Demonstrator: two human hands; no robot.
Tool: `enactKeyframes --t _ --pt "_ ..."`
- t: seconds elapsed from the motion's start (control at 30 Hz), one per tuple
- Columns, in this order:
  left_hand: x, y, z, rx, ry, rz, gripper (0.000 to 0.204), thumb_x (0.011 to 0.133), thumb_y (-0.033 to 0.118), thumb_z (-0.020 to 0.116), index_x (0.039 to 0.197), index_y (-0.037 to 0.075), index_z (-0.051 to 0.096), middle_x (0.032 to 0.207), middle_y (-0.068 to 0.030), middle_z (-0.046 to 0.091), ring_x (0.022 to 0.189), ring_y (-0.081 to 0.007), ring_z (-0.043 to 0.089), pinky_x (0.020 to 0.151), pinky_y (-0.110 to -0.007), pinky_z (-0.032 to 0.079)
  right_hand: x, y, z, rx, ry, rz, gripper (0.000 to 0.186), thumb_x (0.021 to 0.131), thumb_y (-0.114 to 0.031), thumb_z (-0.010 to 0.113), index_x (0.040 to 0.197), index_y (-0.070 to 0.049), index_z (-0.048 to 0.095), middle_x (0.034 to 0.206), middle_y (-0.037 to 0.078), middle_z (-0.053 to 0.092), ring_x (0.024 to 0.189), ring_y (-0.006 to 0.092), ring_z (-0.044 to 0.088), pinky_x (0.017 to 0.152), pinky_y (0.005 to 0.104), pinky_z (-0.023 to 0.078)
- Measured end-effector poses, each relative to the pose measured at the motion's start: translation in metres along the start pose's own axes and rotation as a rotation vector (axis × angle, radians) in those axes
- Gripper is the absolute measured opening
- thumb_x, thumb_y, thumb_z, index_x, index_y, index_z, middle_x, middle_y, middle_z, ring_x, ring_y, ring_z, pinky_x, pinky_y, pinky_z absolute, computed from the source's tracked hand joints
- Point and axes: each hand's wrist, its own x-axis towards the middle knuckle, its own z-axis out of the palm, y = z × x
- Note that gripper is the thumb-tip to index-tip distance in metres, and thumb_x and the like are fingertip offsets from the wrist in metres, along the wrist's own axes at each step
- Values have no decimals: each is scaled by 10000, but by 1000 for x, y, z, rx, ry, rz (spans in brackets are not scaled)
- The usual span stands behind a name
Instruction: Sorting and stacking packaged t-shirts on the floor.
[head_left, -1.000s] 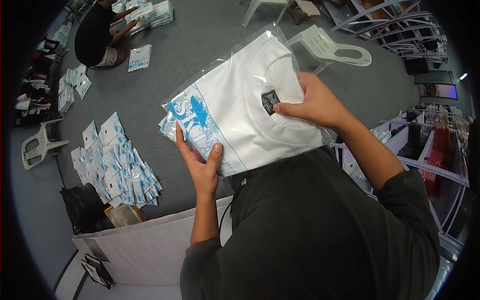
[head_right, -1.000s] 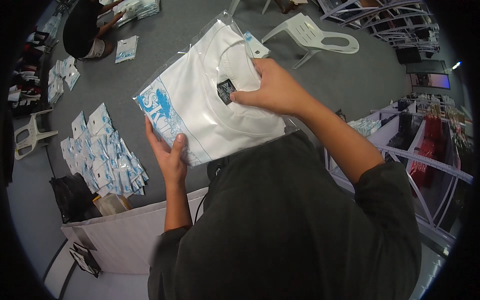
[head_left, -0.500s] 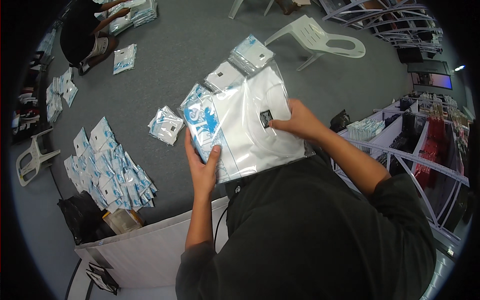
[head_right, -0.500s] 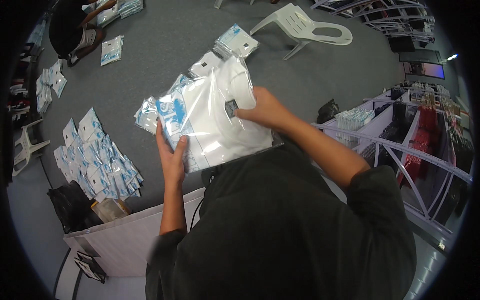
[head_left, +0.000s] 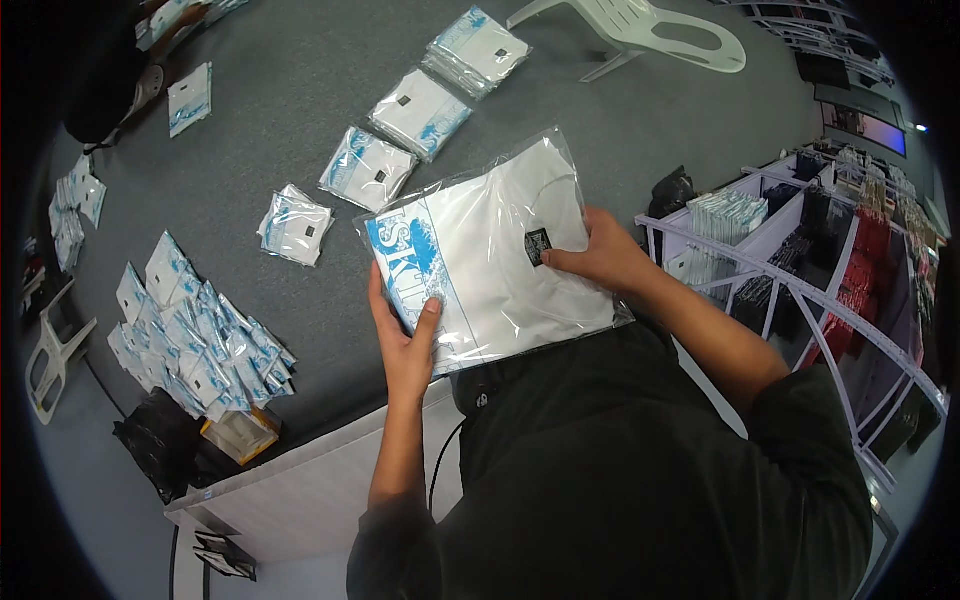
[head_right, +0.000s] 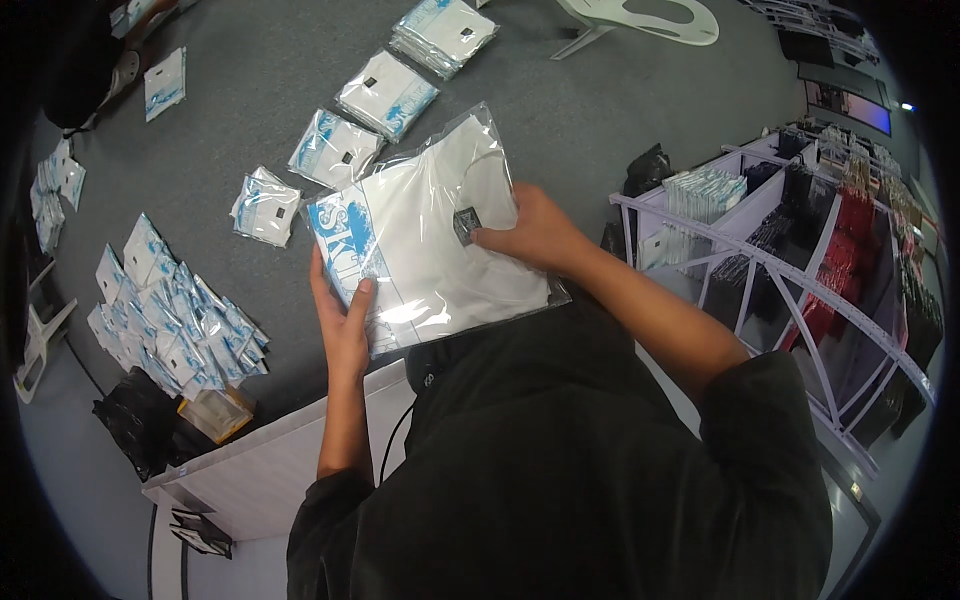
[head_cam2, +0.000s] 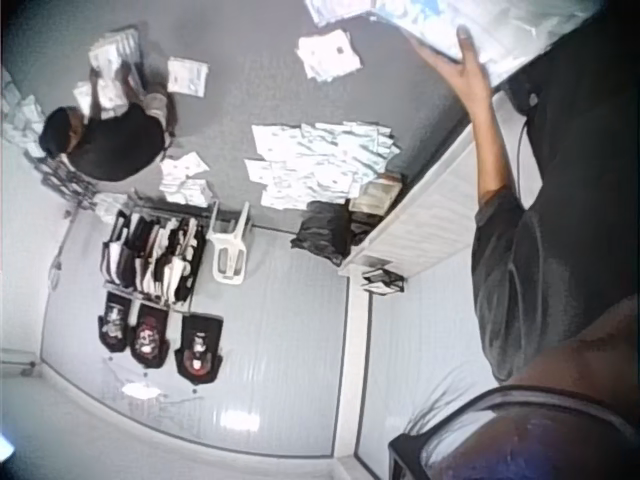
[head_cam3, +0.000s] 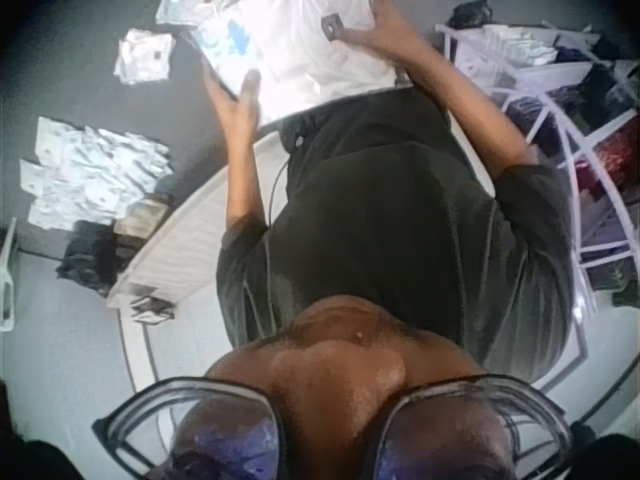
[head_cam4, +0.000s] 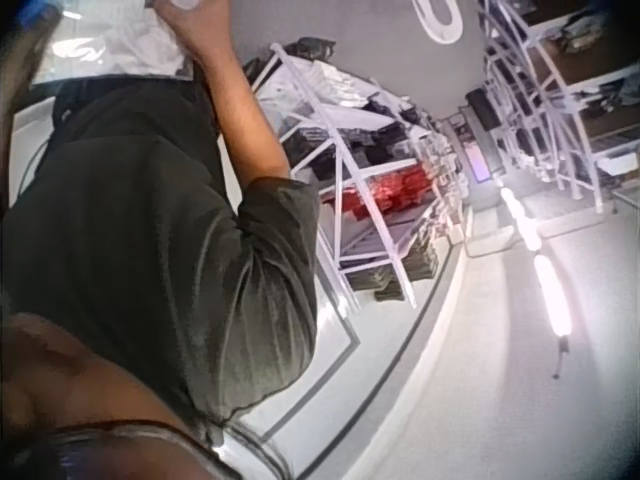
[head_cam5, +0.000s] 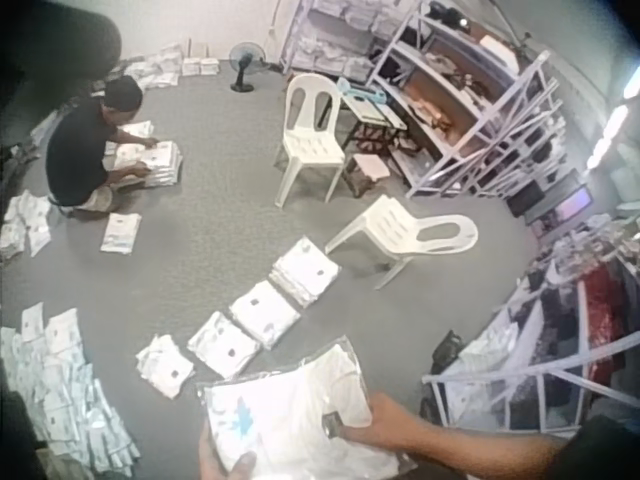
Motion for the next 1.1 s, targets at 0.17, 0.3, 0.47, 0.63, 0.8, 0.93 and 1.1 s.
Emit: enactKeyframes --t 0.17,0.3,0.47,0.63,0.8,0.93,1.1 --pt "20 -9 22 -45 -5 -64 832 873 192 703 1498 -1 189 1438 -210 353 1288 -265 400 1092 -373 301 16 7 -19 -3 15 53 423 765 -125 762 1121 45 611 998 116 693 913 183 662 848 320 514" --pt "69 -53 56 -24 -4 -50 788 886 166 683 1492 -3 209 1430 -206 372 1269 -256 421 1081 -373 318 59 39 -49 104 -41 110 412 778 -136 760 1114 48 609 992 120 690 912 189 663 843 326 516" --pt "135 -113 112 89 -23 -44 718 903 164 664 1478 4 264 1405 -179 422 1235 -233 461 1062 -349 342 106 87 -90 316 56 210 418 799 -148 759 1130 46 592 1020 133 680 902 186 659 822 327 521" --pt "216 -140 215 82 -61 -86 699 919 162 649 1486 28 261 1366 -179 456 1165 -213 510 998 -326 400 182 173 -191 312 29 174 311 838 -69 702 1115 43 614 997 103 688 884 151 649 805 310 520" --pt "306 -202 302 -114 68 -193 645 968 201 592 1492 32 255 1193 -135 572 1032 -145 536 895 -282 435 296 217 -288 119 7 114 298 848 -88 702 1099 52 623 983 104 695 864 152 654 784 311 524" --pt "387 -255 338 -105 113 -161 284 1007 256 532 1105 -5 588 943 -12 616 827 -64 516 741 -218 423 412 239 -354 -359 8 99 414 833 -272 712 1100 33 627 972 186 696 875 260 680 806 372 517" --pt "458 -296 355 -255 285 -231 200 972 217 574 1005 21 591 821 21 576 735 -46 488 674 -217 405 520 180 -373 -330 -11 -5 470 836 -205 652 1222 34 529 1122 243 636 998 320 648 881 386 488"
